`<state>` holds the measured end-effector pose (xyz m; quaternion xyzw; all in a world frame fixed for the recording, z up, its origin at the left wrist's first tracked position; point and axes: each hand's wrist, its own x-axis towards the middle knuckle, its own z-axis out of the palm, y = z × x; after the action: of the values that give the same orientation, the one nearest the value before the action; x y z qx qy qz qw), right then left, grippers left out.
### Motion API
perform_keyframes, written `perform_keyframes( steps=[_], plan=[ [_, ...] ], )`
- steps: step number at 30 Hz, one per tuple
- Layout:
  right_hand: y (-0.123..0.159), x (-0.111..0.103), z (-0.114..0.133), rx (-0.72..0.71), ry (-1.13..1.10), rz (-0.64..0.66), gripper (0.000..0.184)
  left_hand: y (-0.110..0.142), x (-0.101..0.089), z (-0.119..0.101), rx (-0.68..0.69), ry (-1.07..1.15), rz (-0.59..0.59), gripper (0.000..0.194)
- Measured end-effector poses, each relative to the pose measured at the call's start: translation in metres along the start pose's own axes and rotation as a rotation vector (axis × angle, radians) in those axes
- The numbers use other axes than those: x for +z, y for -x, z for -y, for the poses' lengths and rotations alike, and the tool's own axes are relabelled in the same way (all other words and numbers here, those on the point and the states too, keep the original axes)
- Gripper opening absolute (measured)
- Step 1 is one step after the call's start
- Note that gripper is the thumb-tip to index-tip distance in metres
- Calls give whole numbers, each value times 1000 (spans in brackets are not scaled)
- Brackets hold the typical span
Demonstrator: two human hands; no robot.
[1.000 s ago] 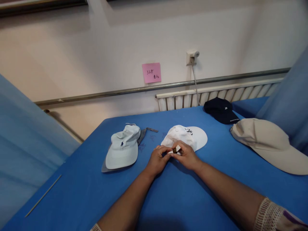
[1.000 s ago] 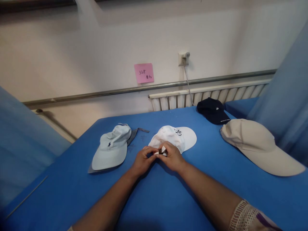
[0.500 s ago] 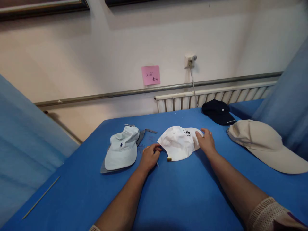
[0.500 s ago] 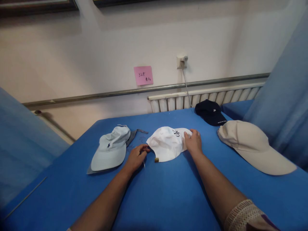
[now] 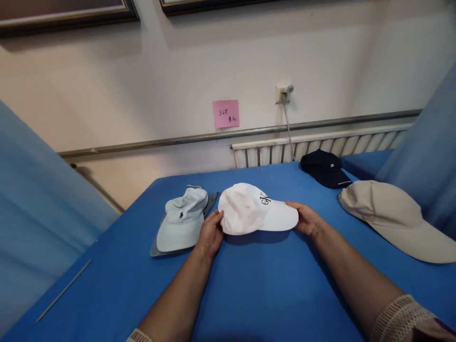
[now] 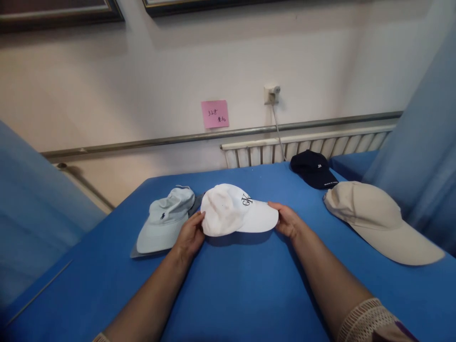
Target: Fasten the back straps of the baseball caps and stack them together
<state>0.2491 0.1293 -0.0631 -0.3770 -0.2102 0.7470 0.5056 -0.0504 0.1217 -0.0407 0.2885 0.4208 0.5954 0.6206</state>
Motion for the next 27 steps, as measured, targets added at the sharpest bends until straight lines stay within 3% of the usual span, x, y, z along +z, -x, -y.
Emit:
perform_keyframes(
  steps=[2,5,7,12,16,18,21,25,27],
  plan=[
    [1,6,3,11,-185,-31,22,-3,-4,-5,-35,122,-90,14],
    [2,15,-1,-100,-369,-98,20,-2,-5,-6,-53,139,-170,9],
    [2,22,-14,-142,-365,-76,17,5,1,0,-61,65,-102,13],
    [12,53,-63,-75,-238,22,24,31,27,30,-150,-81,172,31],
    [29,72,-83,-51,-64,137,31,39,37,34,-35,-94,140,37],
    [35,73,-82,-14,-3,202,30,39,34,19,37,-103,93,39],
    [37,70,-79,25,47,254,28,42,21,-21,175,-105,15,34],
    [35,66,-78,40,83,266,26,55,-13,-76,351,-85,-198,20],
    [35,66,-79,35,96,264,26,64,-34,-91,349,-111,-318,17]
  ],
)
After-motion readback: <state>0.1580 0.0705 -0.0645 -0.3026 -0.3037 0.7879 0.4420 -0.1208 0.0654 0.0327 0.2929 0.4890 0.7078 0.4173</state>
